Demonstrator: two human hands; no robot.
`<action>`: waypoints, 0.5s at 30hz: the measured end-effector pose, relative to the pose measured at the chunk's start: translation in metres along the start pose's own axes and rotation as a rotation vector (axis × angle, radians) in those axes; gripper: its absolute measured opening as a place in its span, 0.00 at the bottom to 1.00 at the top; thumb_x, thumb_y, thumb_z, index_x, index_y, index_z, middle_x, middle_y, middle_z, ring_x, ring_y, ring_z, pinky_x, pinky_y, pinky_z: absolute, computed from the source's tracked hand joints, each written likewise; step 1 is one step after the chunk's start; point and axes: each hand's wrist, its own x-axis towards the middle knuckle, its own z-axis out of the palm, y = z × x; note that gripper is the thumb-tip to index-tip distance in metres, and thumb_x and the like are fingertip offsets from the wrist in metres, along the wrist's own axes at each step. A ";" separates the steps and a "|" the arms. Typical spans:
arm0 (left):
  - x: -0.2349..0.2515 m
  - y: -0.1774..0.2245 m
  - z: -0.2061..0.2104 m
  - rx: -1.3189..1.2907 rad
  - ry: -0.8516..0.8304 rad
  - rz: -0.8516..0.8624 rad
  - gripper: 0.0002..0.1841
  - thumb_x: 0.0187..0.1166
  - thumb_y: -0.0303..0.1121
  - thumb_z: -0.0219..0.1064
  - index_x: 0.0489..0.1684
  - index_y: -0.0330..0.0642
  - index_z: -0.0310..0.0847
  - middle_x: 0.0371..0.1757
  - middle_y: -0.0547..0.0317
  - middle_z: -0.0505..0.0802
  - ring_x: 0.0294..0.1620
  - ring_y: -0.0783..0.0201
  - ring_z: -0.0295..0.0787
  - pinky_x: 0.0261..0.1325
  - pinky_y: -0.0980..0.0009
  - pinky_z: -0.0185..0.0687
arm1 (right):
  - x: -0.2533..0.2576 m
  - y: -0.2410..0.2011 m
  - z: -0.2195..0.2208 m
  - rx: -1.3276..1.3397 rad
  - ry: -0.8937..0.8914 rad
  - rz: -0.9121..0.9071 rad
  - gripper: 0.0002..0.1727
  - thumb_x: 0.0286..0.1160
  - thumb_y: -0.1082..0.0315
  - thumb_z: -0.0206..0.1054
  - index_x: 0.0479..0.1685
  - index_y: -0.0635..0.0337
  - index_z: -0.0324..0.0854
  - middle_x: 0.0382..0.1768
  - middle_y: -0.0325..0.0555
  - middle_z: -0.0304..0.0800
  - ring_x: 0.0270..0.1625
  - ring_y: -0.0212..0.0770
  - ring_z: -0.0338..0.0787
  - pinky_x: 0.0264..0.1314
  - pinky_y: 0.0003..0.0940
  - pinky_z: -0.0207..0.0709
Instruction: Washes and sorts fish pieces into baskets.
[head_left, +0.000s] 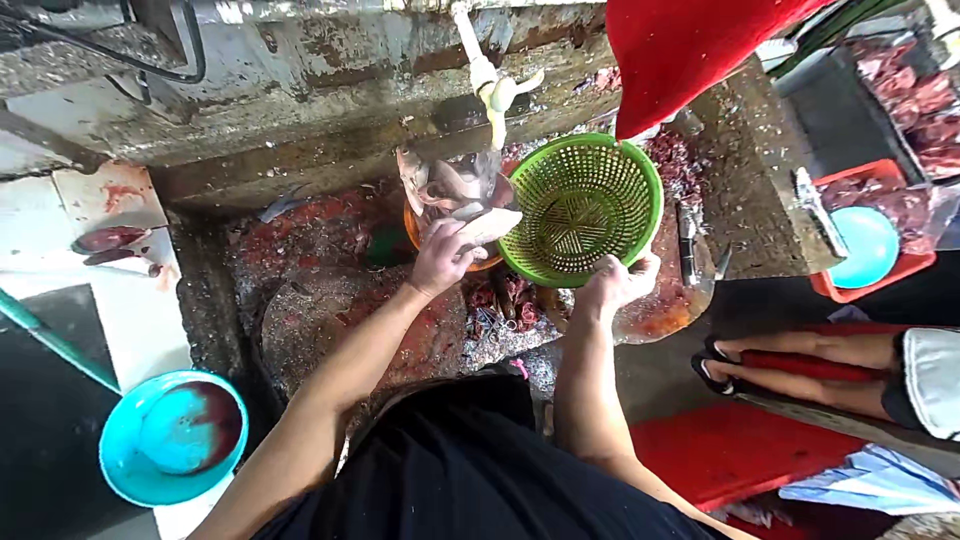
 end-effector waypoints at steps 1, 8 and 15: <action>-0.001 0.003 -0.005 -0.035 0.073 -0.045 0.13 0.66 0.31 0.80 0.46 0.36 0.88 0.57 0.40 0.92 0.69 0.46 0.85 0.76 0.53 0.81 | 0.003 0.002 -0.002 0.005 -0.018 -0.008 0.22 0.44 0.92 0.65 0.41 0.63 0.74 0.40 0.49 0.85 0.44 0.42 0.89 0.43 0.41 0.88; 0.005 -0.014 -0.020 0.193 -0.078 -0.646 0.27 0.76 0.38 0.71 0.77 0.46 0.77 0.72 0.47 0.87 0.77 0.48 0.79 0.78 0.48 0.77 | 0.016 -0.012 -0.013 -0.004 -0.242 -0.374 0.22 0.43 0.90 0.64 0.44 0.67 0.76 0.67 0.59 0.87 0.69 0.50 0.88 0.65 0.46 0.87; -0.003 -0.043 -0.016 0.399 -0.449 -0.751 0.40 0.83 0.59 0.60 0.92 0.46 0.57 0.93 0.40 0.57 0.90 0.33 0.53 0.85 0.33 0.58 | 0.041 -0.022 -0.044 -0.099 0.012 -0.159 0.26 0.42 0.91 0.66 0.50 0.71 0.78 0.45 0.54 0.87 0.49 0.43 0.90 0.49 0.39 0.88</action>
